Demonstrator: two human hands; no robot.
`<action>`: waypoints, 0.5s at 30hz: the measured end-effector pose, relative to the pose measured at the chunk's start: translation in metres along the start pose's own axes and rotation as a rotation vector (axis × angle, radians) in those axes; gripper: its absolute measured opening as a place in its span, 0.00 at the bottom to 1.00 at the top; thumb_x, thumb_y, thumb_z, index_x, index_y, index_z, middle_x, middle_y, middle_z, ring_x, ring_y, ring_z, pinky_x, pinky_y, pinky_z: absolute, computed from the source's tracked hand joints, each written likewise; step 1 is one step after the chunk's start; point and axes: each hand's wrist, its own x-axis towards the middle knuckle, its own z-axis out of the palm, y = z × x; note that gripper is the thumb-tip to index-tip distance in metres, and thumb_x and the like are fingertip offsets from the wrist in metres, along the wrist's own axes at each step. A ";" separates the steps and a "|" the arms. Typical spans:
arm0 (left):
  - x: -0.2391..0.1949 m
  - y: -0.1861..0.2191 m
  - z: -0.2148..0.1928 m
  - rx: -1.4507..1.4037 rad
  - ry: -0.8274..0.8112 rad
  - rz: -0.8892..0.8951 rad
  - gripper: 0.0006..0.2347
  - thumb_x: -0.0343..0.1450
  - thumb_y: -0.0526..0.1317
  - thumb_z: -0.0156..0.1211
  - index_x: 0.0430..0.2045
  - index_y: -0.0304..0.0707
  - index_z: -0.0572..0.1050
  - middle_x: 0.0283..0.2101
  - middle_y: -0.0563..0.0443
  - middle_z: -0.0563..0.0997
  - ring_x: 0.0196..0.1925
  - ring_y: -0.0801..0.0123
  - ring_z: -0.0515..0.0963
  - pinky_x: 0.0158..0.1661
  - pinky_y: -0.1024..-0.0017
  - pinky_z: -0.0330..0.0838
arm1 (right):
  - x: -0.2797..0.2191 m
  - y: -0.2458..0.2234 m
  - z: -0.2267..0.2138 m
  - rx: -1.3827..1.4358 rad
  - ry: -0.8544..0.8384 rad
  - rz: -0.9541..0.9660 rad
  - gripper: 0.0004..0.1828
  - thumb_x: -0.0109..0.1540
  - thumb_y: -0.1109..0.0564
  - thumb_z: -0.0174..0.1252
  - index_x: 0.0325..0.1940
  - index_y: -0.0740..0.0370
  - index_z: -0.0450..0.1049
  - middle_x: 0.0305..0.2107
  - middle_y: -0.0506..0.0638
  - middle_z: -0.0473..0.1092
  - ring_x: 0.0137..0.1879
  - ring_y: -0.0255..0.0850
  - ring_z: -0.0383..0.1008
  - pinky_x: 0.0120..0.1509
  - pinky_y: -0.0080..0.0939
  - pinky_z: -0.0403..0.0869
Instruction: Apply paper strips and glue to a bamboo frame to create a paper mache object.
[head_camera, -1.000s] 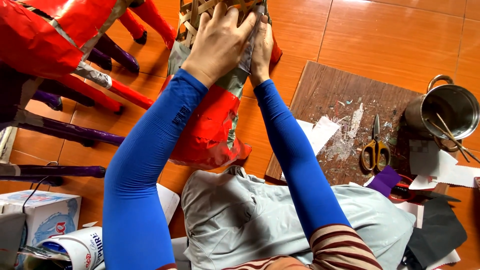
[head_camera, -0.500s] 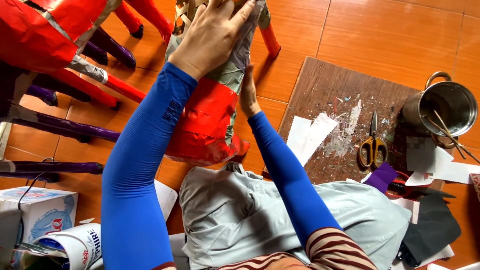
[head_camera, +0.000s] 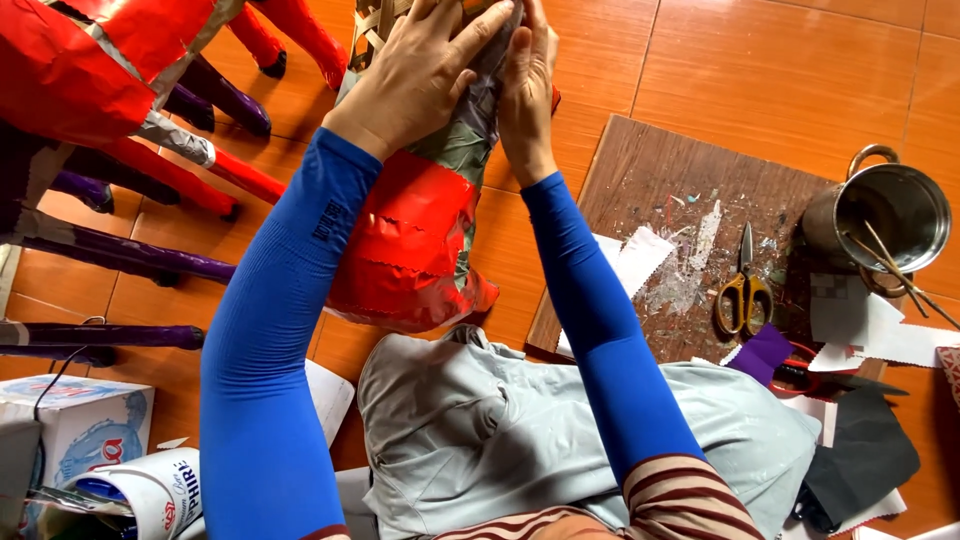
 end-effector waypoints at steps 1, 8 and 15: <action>0.000 -0.001 -0.001 -0.020 0.007 0.010 0.31 0.73 0.33 0.68 0.73 0.40 0.63 0.68 0.36 0.64 0.71 0.42 0.62 0.66 0.52 0.64 | 0.004 -0.005 -0.001 0.014 -0.024 0.006 0.29 0.80 0.40 0.35 0.82 0.54 0.53 0.68 0.55 0.59 0.77 0.42 0.63 0.81 0.44 0.66; -0.004 0.000 -0.009 -0.107 -0.017 -0.011 0.30 0.72 0.31 0.67 0.72 0.40 0.64 0.64 0.36 0.66 0.67 0.40 0.66 0.66 0.51 0.64 | -0.007 0.041 -0.024 0.652 0.039 0.253 0.33 0.76 0.40 0.39 0.81 0.58 0.48 0.66 0.60 0.64 0.72 0.54 0.68 0.79 0.54 0.70; -0.009 -0.004 0.004 -0.124 0.022 -0.043 0.28 0.72 0.29 0.65 0.69 0.42 0.67 0.63 0.36 0.69 0.64 0.40 0.69 0.62 0.52 0.66 | -0.101 0.026 0.016 0.786 -0.036 0.667 0.42 0.73 0.30 0.37 0.79 0.65 0.53 0.71 0.54 0.59 0.74 0.44 0.61 0.79 0.44 0.61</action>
